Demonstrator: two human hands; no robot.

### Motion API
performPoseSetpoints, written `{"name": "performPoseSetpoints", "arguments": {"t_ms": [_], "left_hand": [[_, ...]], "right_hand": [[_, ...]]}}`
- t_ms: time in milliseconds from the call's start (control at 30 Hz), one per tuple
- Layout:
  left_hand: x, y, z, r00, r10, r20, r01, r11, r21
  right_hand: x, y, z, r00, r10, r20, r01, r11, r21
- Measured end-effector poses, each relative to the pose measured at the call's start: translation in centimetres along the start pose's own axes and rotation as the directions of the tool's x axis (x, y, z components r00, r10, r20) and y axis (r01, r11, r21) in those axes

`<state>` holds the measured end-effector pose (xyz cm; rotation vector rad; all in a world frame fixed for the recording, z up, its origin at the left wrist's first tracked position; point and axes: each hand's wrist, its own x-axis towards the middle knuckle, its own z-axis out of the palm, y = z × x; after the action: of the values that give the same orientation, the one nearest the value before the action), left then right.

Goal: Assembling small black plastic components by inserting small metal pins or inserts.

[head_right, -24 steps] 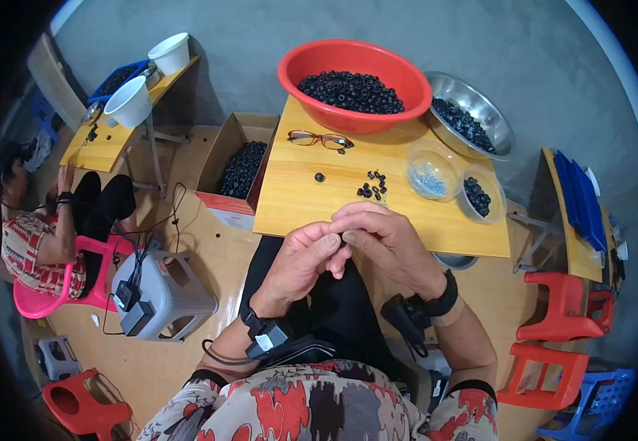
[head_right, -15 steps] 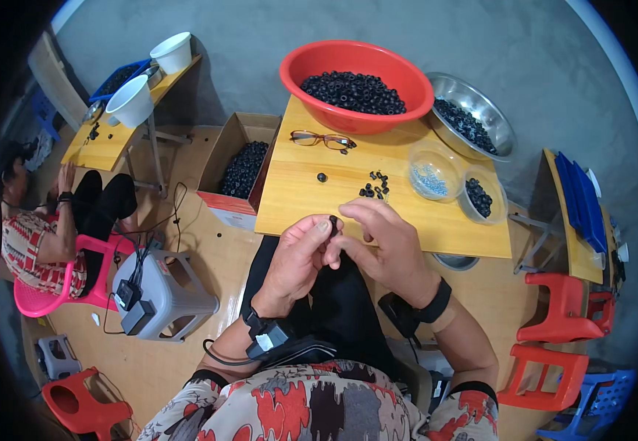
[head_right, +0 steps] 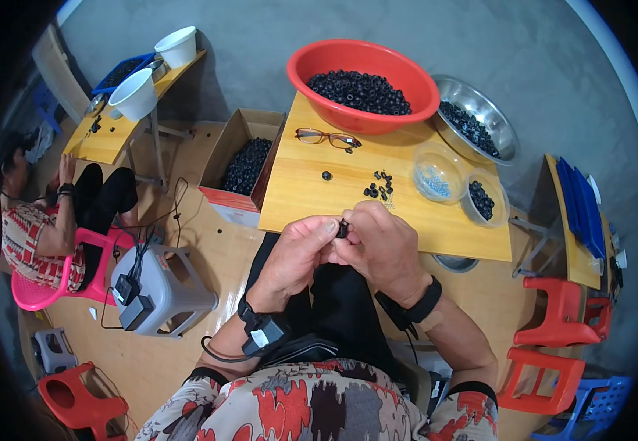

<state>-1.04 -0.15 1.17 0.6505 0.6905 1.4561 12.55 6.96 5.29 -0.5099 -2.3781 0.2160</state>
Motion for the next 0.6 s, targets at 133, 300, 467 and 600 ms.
{"name": "performPoseSetpoints", "arguments": {"t_ms": [133, 300, 467, 600], "left_hand": [[-0.1, 0.1, -0.4, 0.999, -0.037, 0.023, 0.037, 0.999, -0.013], [0.0, -0.3, -0.4, 0.998, -0.027, 0.05, 0.026, 0.999, 0.029], [0.1, -0.9, -0.4, 0.997, -0.031, 0.066, 0.029, 0.999, 0.035], [0.1, -1.2, -0.2, 0.998, -0.022, 0.056, 0.021, 0.999, 0.033]], "right_hand": [[-0.2, 0.3, 0.2, 0.999, -0.013, -0.037, 0.015, 0.999, 0.049], [-0.4, 0.5, 0.2, 1.0, -0.002, 0.005, 0.002, 0.998, 0.055], [-0.7, 0.4, 0.3, 0.999, -0.036, 0.03, 0.034, 0.998, 0.048], [-0.8, 0.7, 0.2, 0.998, -0.049, 0.025, 0.048, 0.998, 0.035]]}}
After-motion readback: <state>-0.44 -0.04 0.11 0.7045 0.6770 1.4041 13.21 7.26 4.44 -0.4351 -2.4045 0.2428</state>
